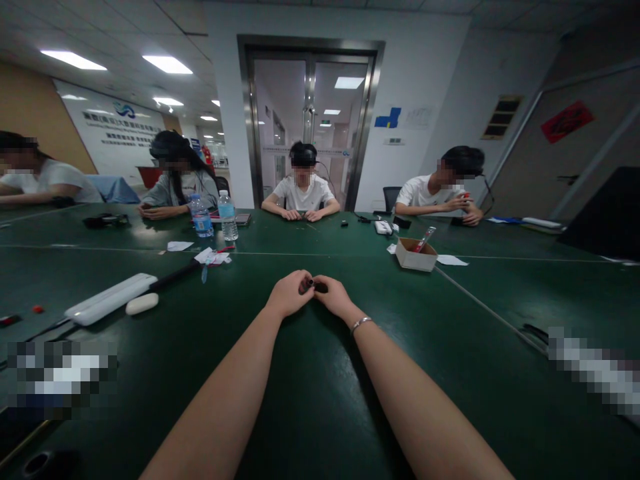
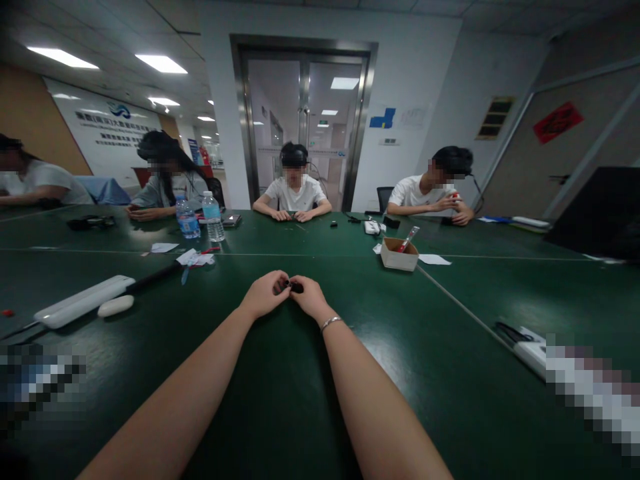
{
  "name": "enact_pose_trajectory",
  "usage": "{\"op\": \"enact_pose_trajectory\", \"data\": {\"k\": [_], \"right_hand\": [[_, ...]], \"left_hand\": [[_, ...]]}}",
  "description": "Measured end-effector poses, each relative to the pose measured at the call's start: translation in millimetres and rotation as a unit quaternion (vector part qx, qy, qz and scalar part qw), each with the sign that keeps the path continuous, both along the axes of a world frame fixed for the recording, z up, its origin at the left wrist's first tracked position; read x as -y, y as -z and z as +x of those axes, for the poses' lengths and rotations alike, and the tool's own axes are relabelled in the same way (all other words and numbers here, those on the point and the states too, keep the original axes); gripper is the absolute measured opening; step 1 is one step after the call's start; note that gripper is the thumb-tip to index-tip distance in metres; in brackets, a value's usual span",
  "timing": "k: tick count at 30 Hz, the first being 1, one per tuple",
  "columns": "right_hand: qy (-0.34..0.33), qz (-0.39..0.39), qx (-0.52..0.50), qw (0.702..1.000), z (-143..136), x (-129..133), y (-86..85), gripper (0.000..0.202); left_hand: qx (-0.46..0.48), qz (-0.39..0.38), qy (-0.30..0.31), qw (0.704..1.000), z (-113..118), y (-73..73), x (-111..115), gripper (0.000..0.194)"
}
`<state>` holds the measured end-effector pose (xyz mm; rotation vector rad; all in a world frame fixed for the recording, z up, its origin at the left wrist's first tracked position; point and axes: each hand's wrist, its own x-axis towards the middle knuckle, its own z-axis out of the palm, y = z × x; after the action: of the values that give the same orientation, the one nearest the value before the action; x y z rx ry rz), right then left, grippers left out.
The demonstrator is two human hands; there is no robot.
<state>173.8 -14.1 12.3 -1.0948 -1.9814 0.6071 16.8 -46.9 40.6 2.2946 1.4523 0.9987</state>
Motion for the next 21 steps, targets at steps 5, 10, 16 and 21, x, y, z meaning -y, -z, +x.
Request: {"op": "enact_pose_trajectory", "data": {"k": [5, 10, 16, 21], "right_hand": [[0.021, -0.009, -0.046, 0.999, 1.9, -2.0, 1.1, 0.026], [0.028, -0.071, -0.084, 0.994, 1.0, -3.9, 1.7, 0.029], [-0.009, -0.178, -0.189, 0.966, 2.7, -0.6, -6.0, 0.024], [-0.016, -0.205, -0.212, 0.955, 5.2, -0.1, -9.7, 0.022]], "left_hand": [[-0.033, 0.005, -0.017, 0.999, 0.5, -5.4, 3.8, 0.016], [0.0, -0.048, -0.048, 0.998, -6.1, 2.1, -3.8, 0.018], [0.091, -0.108, -0.013, 0.99, -15.3, 18.1, -18.4, 0.026], [0.102, -0.134, 0.0, 0.986, -16.8, 19.6, -20.4, 0.029]]}}
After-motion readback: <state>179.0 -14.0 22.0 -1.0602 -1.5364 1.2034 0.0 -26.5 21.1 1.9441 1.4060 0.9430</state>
